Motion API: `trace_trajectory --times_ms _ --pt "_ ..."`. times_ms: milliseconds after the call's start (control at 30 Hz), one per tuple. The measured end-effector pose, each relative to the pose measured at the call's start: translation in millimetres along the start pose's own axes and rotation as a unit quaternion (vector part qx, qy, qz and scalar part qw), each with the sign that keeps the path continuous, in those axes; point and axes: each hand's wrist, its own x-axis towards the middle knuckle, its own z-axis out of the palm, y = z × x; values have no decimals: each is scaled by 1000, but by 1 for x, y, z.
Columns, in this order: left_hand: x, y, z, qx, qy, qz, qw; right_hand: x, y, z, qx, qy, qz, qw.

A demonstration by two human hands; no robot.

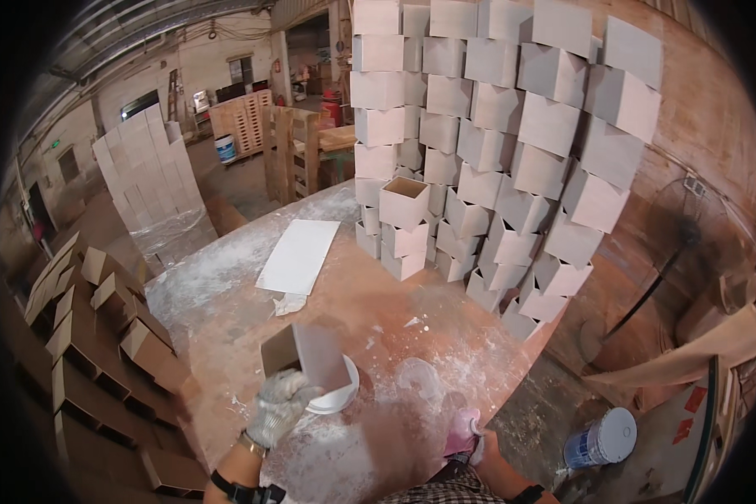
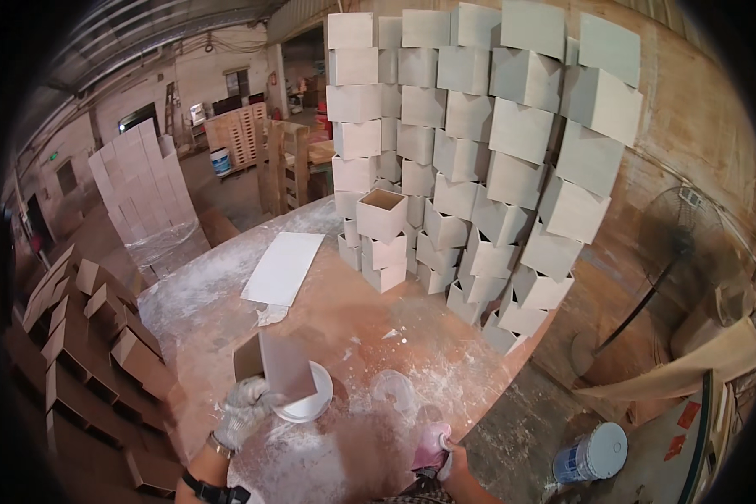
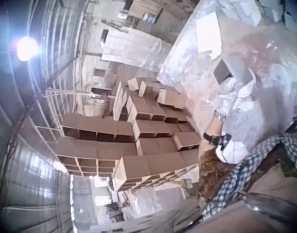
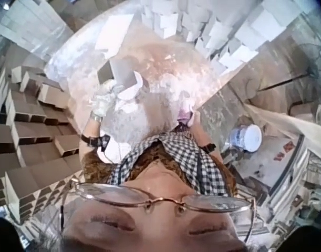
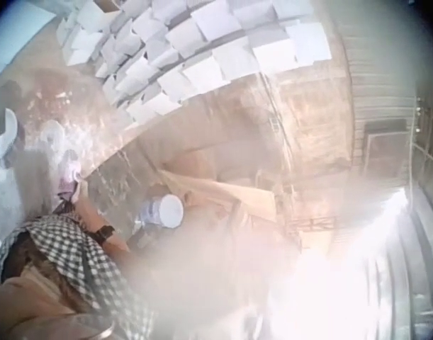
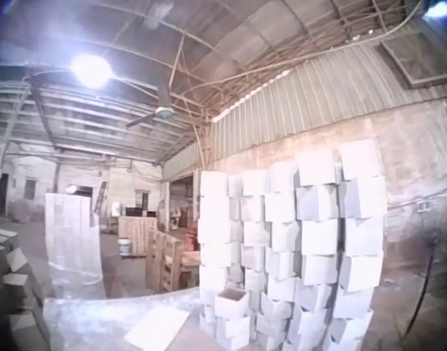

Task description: The recorder wipes the inner and outer surfaces of small cardboard boxes with a pink cloth after dipping the cloth in a white liquid.

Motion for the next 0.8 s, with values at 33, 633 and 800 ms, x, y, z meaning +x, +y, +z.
trace_trajectory --times_ms 33,633,800 --pt "24 9 -5 -3 -44 -26 999 8 -5 1 -3 31 3 1000" --pt "465 34 78 141 -21 3 990 118 -186 -37 -64 -46 -4 997" --pt "502 42 101 144 -69 -41 986 129 -209 -52 -64 -50 10 997"
